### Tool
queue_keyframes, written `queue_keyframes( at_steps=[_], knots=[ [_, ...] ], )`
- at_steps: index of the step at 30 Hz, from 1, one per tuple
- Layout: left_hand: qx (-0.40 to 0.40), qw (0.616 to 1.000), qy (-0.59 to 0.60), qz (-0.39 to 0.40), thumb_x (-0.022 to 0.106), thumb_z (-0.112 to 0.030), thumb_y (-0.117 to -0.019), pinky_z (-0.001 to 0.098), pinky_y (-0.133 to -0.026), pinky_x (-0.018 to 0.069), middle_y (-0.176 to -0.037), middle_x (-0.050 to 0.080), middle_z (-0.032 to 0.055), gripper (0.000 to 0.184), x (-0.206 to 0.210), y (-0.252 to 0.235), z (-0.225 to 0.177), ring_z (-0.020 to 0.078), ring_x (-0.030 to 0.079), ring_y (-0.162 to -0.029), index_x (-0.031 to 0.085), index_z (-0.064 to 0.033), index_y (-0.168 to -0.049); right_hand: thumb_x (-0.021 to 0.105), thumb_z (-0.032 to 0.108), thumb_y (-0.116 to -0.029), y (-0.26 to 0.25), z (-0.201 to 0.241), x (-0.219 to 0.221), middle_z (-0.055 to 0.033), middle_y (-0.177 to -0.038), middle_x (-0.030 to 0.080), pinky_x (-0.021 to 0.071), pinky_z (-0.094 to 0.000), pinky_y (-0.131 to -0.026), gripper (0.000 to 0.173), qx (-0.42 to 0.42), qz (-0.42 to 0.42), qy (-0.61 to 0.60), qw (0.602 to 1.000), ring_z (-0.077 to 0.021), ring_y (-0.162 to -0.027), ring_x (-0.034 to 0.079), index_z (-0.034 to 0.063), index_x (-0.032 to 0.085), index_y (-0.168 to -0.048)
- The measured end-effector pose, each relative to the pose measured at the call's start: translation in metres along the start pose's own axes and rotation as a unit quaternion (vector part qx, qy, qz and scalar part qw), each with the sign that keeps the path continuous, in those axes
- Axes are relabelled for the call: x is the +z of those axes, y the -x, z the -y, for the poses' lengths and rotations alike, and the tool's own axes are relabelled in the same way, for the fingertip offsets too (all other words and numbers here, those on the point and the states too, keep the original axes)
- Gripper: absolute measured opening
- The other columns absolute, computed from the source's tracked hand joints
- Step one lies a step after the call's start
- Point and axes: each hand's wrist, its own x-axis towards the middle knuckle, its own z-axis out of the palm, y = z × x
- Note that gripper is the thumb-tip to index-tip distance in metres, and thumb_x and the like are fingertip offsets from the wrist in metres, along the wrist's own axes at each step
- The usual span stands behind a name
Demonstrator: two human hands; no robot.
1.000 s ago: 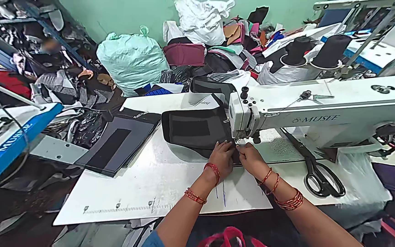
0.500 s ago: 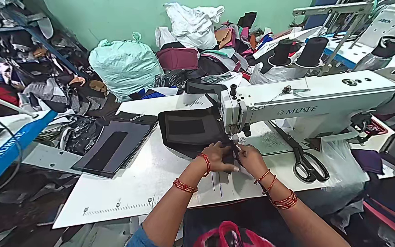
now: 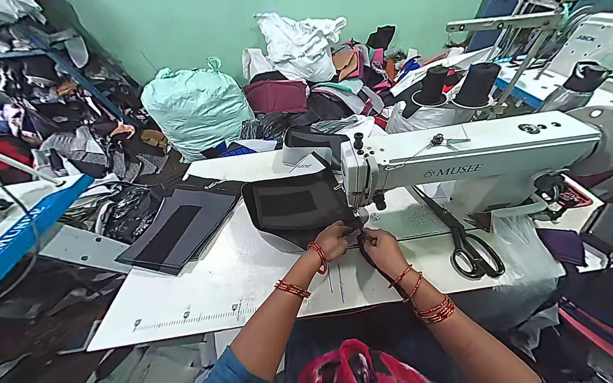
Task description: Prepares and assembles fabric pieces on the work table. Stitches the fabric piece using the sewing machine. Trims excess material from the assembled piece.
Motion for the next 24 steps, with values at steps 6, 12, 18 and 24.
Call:
queue_keyframes(
  at_steps=[6, 12, 18, 24],
  knots=[
    [0.015, 0.996, -0.085, 0.001, 0.048, -0.025, -0.1076, 0.0534, -0.108, 0.0433, -0.132, 0.059, 0.0228, 0.038, 0.007, 0.000, -0.001, 0.0364, 0.057, -0.124, 0.068, 0.0011, -0.128, 0.056, 0.003, -0.0966, -0.002, -0.003, -0.003, -0.0242, -0.123, 0.066, 0.0491, -0.0374, -0.098, 0.043, -0.005, 0.015, -0.016, 1.000, -0.0276, -0.109, 0.064, -0.0045, 0.059, -0.139],
    [0.026, 0.977, -0.208, 0.032, 0.046, -0.028, -0.1066, 0.0566, -0.110, 0.0394, -0.146, 0.052, 0.0220, 0.048, 0.010, 0.004, -0.006, 0.0402, 0.048, -0.135, 0.052, -0.0147, -0.152, 0.055, 0.001, -0.0954, -0.001, -0.002, -0.005, -0.0210, -0.122, 0.066, 0.0495, -0.0343, -0.094, 0.048, 0.009, 0.030, -0.011, 0.999, -0.0239, -0.104, 0.063, -0.0024, 0.056, -0.143],
    [0.048, 0.969, -0.236, 0.058, 0.046, -0.034, -0.1038, 0.0579, -0.110, 0.0385, -0.148, 0.049, 0.0238, 0.053, 0.007, 0.009, -0.010, 0.0417, 0.047, -0.136, 0.052, -0.0116, -0.151, 0.053, 0.001, -0.0958, 0.003, 0.006, -0.009, -0.0230, -0.122, 0.062, 0.0480, -0.0350, -0.096, 0.049, 0.002, 0.056, 0.053, 0.997, -0.0266, -0.106, 0.061, -0.0019, 0.055, -0.144],
    [0.089, 0.974, -0.184, 0.093, 0.043, -0.028, -0.1055, 0.0533, -0.111, 0.0400, -0.135, 0.057, 0.0296, 0.048, -0.009, 0.006, -0.012, 0.0417, 0.054, -0.129, 0.067, 0.0060, -0.128, 0.048, 0.001, -0.1008, 0.005, 0.023, -0.013, -0.0294, -0.134, 0.053, 0.0464, -0.0414, -0.105, 0.044, -0.001, 0.113, 0.175, 0.978, -0.0365, -0.121, 0.057, -0.0006, 0.056, -0.144]
  ],
)
